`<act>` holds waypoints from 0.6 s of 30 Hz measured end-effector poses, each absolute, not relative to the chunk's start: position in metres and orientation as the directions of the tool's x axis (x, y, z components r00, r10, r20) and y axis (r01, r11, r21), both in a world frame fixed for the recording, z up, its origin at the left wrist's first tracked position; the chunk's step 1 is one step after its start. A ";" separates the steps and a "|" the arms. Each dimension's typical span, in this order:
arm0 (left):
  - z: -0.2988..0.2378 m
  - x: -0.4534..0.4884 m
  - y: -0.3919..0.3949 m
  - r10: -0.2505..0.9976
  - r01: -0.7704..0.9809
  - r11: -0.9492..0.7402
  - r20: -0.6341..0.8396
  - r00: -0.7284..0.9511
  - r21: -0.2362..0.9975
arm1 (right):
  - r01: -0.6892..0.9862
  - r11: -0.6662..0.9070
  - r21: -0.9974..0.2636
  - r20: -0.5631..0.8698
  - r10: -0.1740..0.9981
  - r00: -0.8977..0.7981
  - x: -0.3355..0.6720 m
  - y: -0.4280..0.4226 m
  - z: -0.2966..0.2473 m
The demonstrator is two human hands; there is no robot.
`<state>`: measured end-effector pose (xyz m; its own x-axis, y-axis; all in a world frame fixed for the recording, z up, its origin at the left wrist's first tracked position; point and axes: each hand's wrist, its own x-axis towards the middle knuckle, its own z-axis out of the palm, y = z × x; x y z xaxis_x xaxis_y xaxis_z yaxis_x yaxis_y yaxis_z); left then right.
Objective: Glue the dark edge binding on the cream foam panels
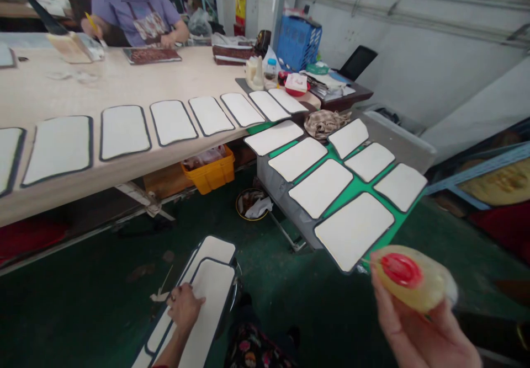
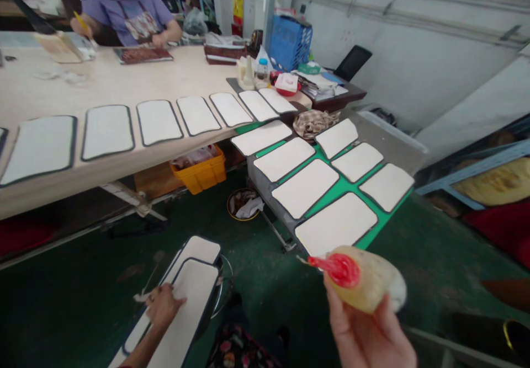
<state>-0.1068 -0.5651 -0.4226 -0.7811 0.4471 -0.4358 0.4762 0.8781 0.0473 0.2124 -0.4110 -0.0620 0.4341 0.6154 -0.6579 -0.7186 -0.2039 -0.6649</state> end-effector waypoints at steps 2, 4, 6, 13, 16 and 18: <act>-0.422 -0.108 -0.566 0.505 0.505 0.854 -0.446 -0.739 0.129 | -0.791 -0.221 -0.571 -0.713 0.611 0.344 0.199 -0.412 -0.058; -0.420 -0.115 -0.568 0.590 0.513 0.806 -0.466 -0.660 0.294 | -0.814 -0.230 -0.533 -0.715 0.637 0.289 0.193 -0.413 -0.057; -0.415 -0.124 -0.572 0.640 0.494 0.767 -0.443 -0.628 0.408 | -0.806 -0.250 -0.536 -0.706 0.657 0.265 0.189 -0.414 -0.056; -0.418 -0.099 -0.591 0.737 0.664 0.676 -0.286 -0.613 0.319 | -0.581 -0.357 -0.731 -0.625 0.692 0.361 0.191 -0.417 -0.076; -0.442 -0.056 -0.605 0.866 0.713 0.493 -0.355 -0.351 0.498 | -0.506 -0.359 -0.784 -0.567 0.746 0.349 0.190 -0.420 -0.095; -0.456 -0.028 -0.615 0.866 0.676 0.459 -0.460 -0.195 0.576 | -0.516 -0.366 -0.775 -0.583 0.729 0.359 0.185 -0.420 -0.103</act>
